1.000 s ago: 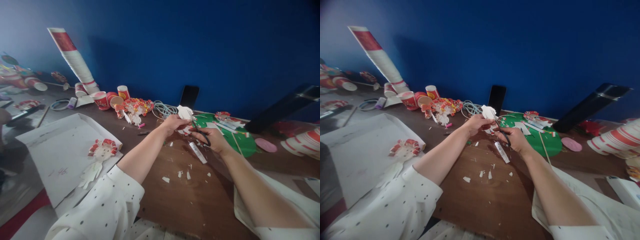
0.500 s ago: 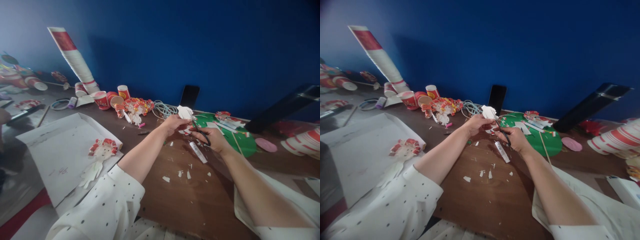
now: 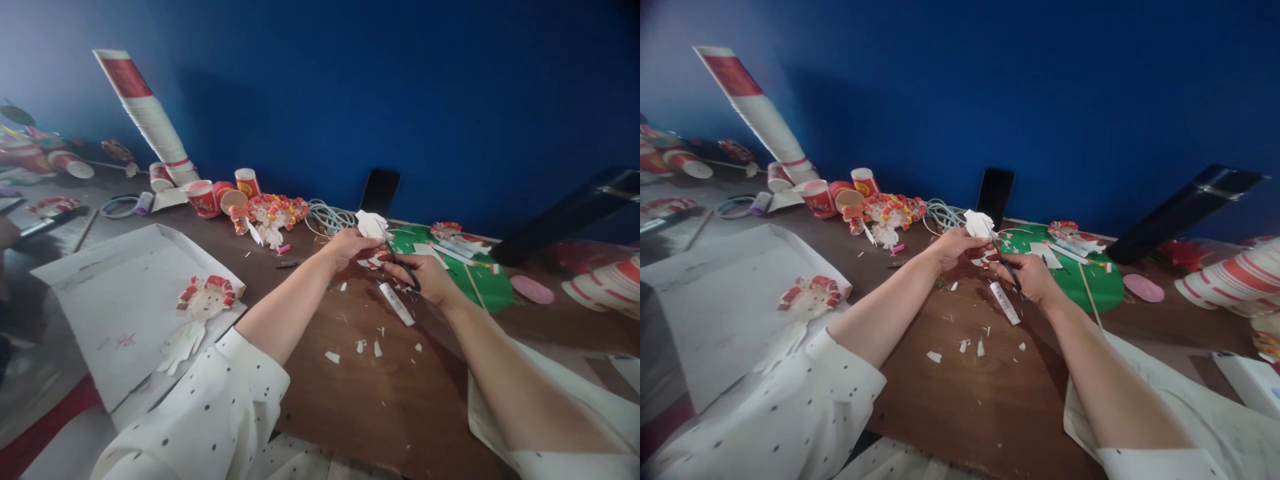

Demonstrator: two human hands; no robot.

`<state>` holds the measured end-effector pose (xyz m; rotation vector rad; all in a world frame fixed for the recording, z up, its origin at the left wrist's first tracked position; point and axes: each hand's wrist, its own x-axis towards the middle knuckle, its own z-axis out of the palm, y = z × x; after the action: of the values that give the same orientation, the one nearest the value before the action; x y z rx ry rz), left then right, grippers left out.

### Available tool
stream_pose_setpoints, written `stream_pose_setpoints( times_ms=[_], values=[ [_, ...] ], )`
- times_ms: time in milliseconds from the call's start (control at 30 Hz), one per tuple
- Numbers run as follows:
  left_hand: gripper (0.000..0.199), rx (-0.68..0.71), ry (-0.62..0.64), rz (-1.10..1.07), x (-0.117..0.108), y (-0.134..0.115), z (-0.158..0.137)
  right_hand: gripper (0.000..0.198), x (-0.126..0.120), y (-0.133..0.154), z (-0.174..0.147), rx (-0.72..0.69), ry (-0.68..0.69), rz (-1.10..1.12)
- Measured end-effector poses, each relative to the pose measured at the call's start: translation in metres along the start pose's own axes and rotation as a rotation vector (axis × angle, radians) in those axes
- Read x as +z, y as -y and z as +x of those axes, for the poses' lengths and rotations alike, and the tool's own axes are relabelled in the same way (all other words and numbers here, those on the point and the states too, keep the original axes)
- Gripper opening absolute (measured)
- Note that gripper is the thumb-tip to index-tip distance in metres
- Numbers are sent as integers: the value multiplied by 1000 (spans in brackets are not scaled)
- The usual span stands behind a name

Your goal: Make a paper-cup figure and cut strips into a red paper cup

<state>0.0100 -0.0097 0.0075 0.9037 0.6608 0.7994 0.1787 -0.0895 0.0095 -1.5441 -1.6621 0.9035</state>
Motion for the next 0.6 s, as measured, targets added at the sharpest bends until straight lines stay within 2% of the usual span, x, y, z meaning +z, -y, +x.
stream_pose_setpoints(
  times_ms=[133, 600],
  values=[
    [12, 13, 24, -2, -1, 2, 1, 47, 0, 2, -1, -23, -8, -21],
    [17, 6, 53, -15, -4, 4, 5, 47, 0, 10, -5, 35, -33, 15]
  ],
)
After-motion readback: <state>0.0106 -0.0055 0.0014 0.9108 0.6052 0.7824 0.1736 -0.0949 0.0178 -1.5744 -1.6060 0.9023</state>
